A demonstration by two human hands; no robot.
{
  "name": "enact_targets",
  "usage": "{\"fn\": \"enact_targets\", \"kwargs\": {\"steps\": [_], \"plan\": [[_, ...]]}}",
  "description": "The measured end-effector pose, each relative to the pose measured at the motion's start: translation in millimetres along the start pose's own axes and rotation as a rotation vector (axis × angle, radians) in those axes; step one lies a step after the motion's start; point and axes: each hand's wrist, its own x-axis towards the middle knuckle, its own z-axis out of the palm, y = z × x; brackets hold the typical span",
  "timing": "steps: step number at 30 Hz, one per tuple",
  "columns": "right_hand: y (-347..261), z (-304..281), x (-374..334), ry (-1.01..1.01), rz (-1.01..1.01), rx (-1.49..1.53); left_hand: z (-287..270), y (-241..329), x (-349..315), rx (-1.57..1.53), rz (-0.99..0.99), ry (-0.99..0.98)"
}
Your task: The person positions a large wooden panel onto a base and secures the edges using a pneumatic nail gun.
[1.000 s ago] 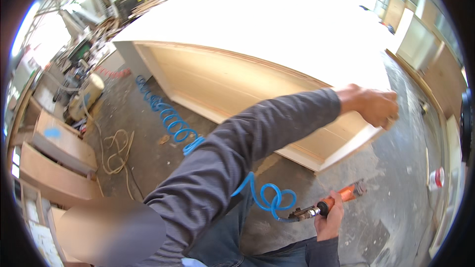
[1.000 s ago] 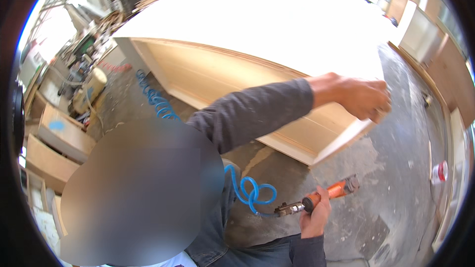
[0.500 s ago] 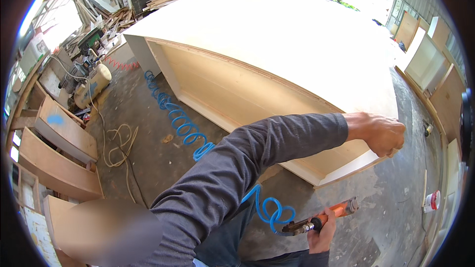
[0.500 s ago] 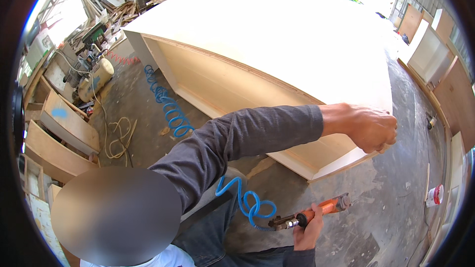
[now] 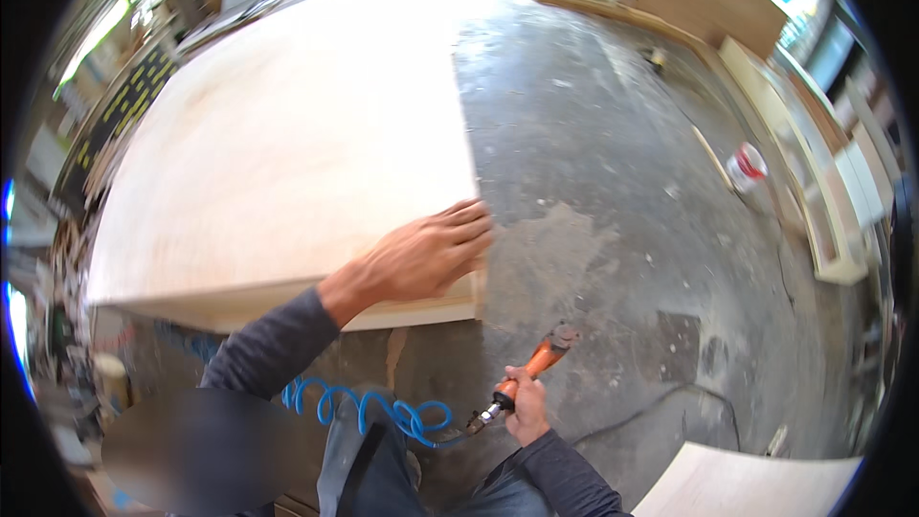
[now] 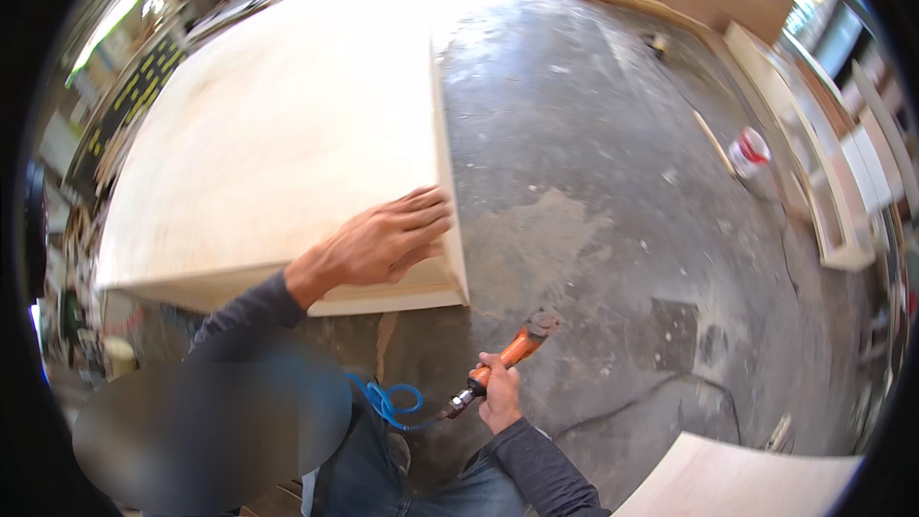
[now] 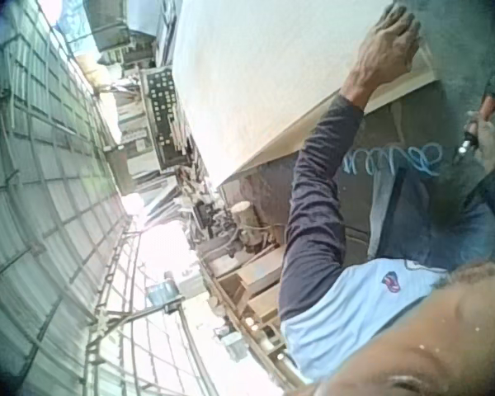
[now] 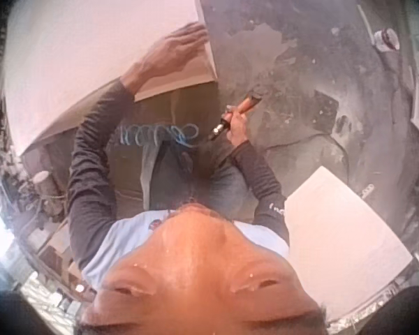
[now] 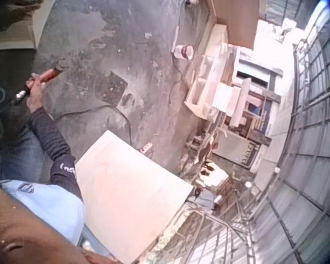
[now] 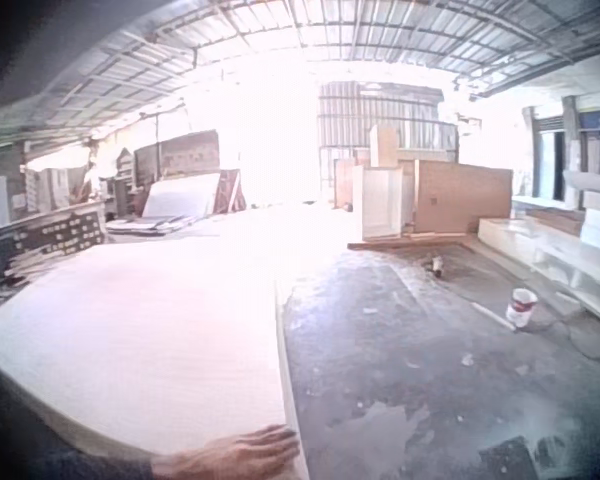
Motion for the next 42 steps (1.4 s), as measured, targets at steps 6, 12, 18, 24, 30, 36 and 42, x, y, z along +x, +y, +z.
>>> {"fn": "enact_targets", "kwargs": {"steps": [6,12,18,24,30,36,42], "plan": [[3,-15,-45,0.17,-0.067,0.106,-2,-5,14,-0.004,0.037,-0.063],[-40,30,-183,0.327,0.062,0.295,-7,-7,18,0.05,0.06,-0.055],[-62,82,-293,0.268,0.234,0.49,-12,-14,9,0.08,0.023,-0.019],[-183,155,-359,0.054,0.353,0.371,-11,46,10,0.172,-0.323,-0.147],[-251,195,-346,-0.122,0.375,0.087,-132,108,-70,-0.113,-1.169,-0.155],[-306,280,-320,-0.38,0.479,-0.112,-296,182,-261,-0.042,-2.818,-0.489],[-329,355,-294,-0.631,0.513,-0.19,-250,462,-426,0.156,-3.128,-0.067]]}}
